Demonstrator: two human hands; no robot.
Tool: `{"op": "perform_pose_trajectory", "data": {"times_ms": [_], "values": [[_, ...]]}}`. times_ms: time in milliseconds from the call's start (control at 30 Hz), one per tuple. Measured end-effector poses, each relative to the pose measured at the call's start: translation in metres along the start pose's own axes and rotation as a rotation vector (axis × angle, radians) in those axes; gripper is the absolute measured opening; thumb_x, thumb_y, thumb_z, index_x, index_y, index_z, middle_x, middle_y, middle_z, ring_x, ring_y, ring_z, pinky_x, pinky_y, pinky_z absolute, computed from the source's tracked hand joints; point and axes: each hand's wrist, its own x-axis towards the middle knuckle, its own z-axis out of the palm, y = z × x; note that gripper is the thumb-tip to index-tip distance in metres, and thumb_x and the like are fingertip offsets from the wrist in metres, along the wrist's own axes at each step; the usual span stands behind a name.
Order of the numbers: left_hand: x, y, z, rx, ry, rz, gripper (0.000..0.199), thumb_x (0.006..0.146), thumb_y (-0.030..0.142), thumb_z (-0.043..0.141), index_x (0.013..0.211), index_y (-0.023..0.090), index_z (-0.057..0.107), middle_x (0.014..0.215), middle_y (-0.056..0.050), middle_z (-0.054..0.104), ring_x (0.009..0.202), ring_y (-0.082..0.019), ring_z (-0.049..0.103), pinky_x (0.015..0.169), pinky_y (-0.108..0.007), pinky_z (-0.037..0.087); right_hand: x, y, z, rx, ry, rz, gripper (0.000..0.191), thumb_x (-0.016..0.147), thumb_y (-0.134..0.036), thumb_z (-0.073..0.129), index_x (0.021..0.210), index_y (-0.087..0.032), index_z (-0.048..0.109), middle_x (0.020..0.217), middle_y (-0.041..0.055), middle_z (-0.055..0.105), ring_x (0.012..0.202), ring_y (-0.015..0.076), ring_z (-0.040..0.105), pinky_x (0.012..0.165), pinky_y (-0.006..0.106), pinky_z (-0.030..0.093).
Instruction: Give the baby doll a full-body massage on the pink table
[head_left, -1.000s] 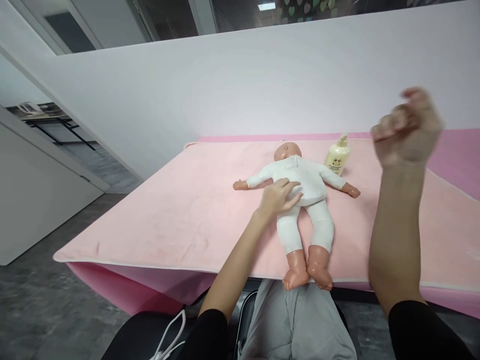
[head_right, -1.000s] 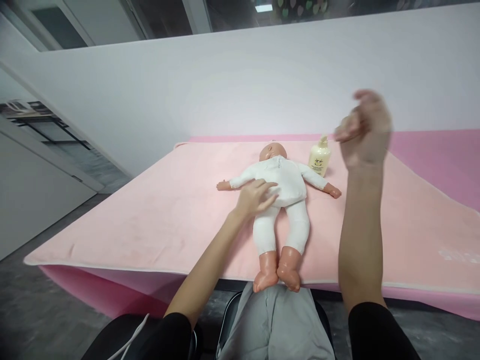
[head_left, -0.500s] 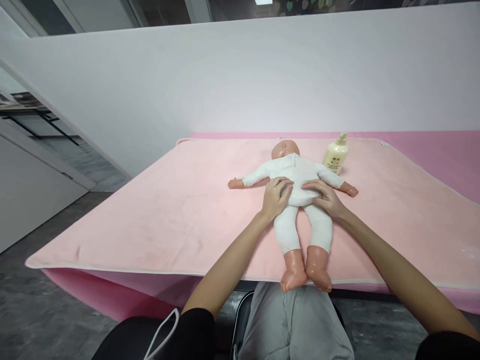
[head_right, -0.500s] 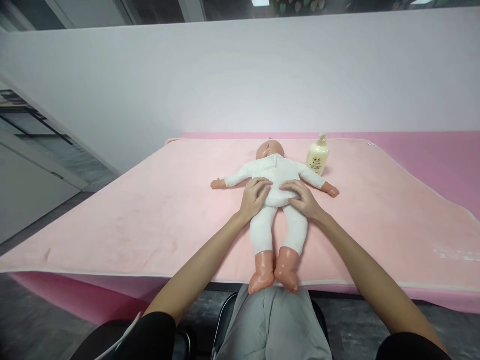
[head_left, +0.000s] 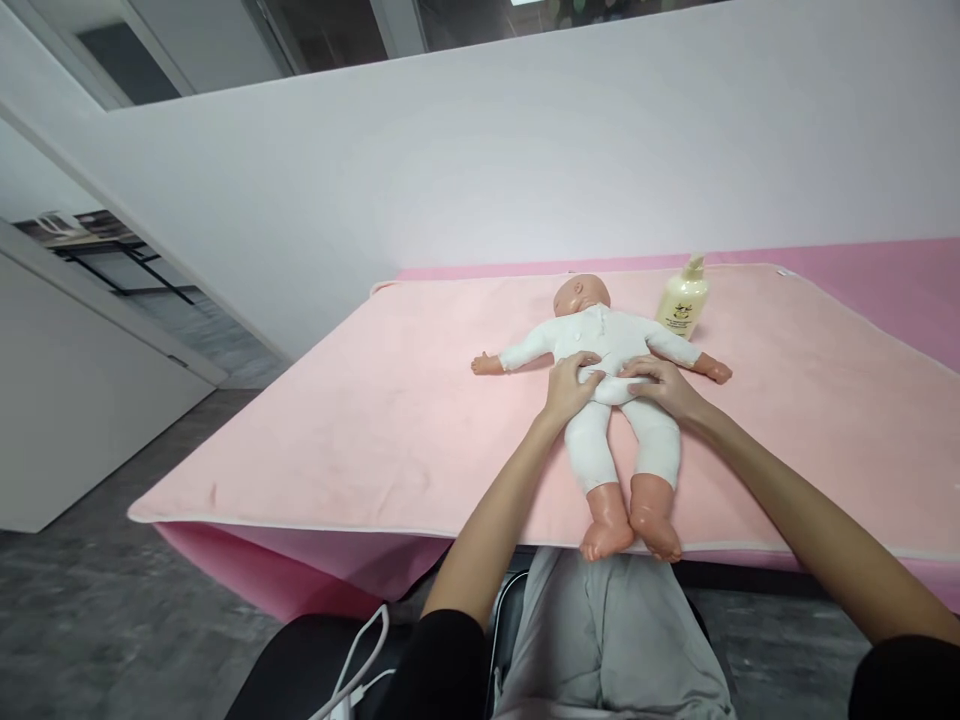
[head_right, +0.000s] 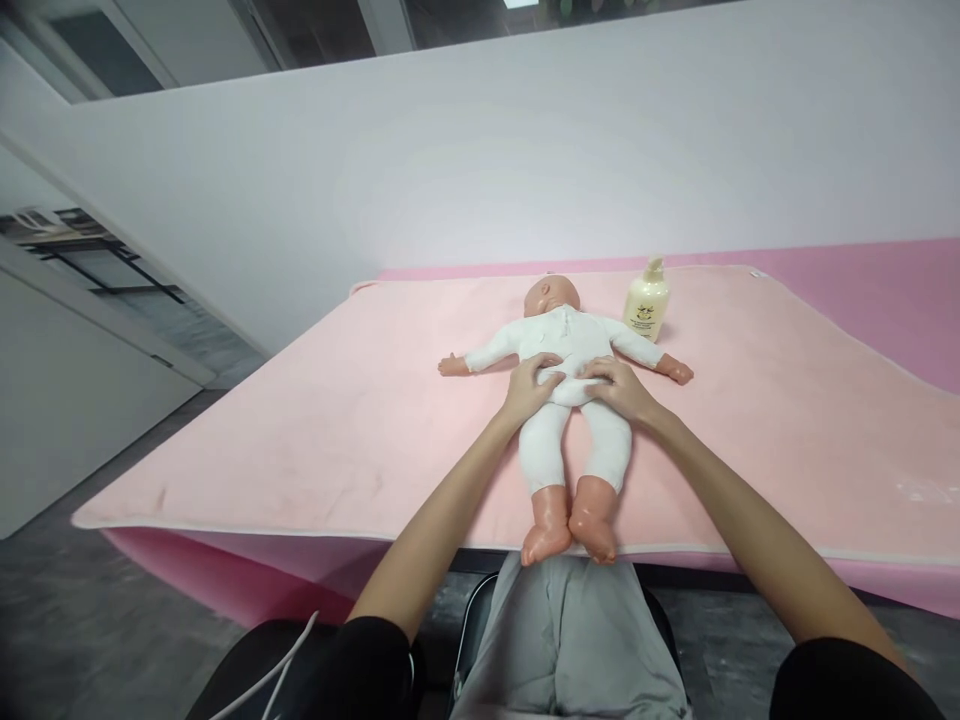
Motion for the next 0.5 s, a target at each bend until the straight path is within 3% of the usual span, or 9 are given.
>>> {"op": "perform_pose_trajectory", "data": {"times_ms": [133,233,300,400,500], "values": [[0.001,0.001,0.008,-0.033,0.103,-0.096,0.008,0.074,0.017,0.063,0.080,0.019,0.068,0.089,-0.001,0.072,0.088,-0.017,0.064,0.087,-0.033,0.048,0.014,-0.003,0.001,0.052,0.037,0.196,0.034,0.083,-0.042,0.046,0.074,-0.017,0.068,0.085,0.0065,0.067,0.091,0.0214,0.060,0.090,0.037,0.045],[0.000,-0.001,0.011,-0.085,0.168,-0.107,0.006,0.074,0.020,0.064,0.076,0.019,0.070,0.086,-0.002,0.073,0.086,-0.017,0.065,0.086,-0.032,0.048,0.028,0.000,0.006,-0.025,0.086,0.225,0.029,0.081,-0.028,0.048,0.102,-0.017,0.066,0.089,0.0056,0.066,0.090,0.0187,0.061,0.090,0.036,0.047],[0.000,-0.003,0.012,-0.128,0.195,-0.097,0.007,0.074,0.021,0.064,0.077,0.018,0.070,0.086,-0.002,0.073,0.085,-0.017,0.065,0.085,-0.030,0.049,0.036,0.003,0.009,-0.145,0.120,0.200,0.040,0.075,-0.018,0.053,0.114,-0.017,0.061,0.097,0.0069,0.063,0.093,0.0186,0.060,0.091,0.037,0.046],[-0.002,-0.005,0.012,-0.147,0.204,-0.077,0.009,0.076,0.021,0.064,0.079,0.019,0.071,0.090,-0.002,0.074,0.088,-0.016,0.066,0.086,-0.029,0.048,0.044,0.006,0.009,-0.347,0.125,0.126,0.040,0.070,-0.014,0.061,0.109,-0.017,0.066,0.117,0.0111,0.057,0.109,0.0224,0.056,0.099,0.039,0.042],[-0.002,-0.001,0.006,-0.075,0.197,-0.088,0.019,0.082,0.028,0.058,0.094,0.020,0.070,0.090,-0.002,0.073,0.087,-0.017,0.066,0.085,-0.030,0.048,0.050,0.005,0.010,-0.455,0.088,0.113,0.028,0.070,-0.013,0.063,0.096,-0.018,0.071,0.111,0.0103,0.062,0.104,0.0242,0.059,0.097,0.040,0.044]]}}
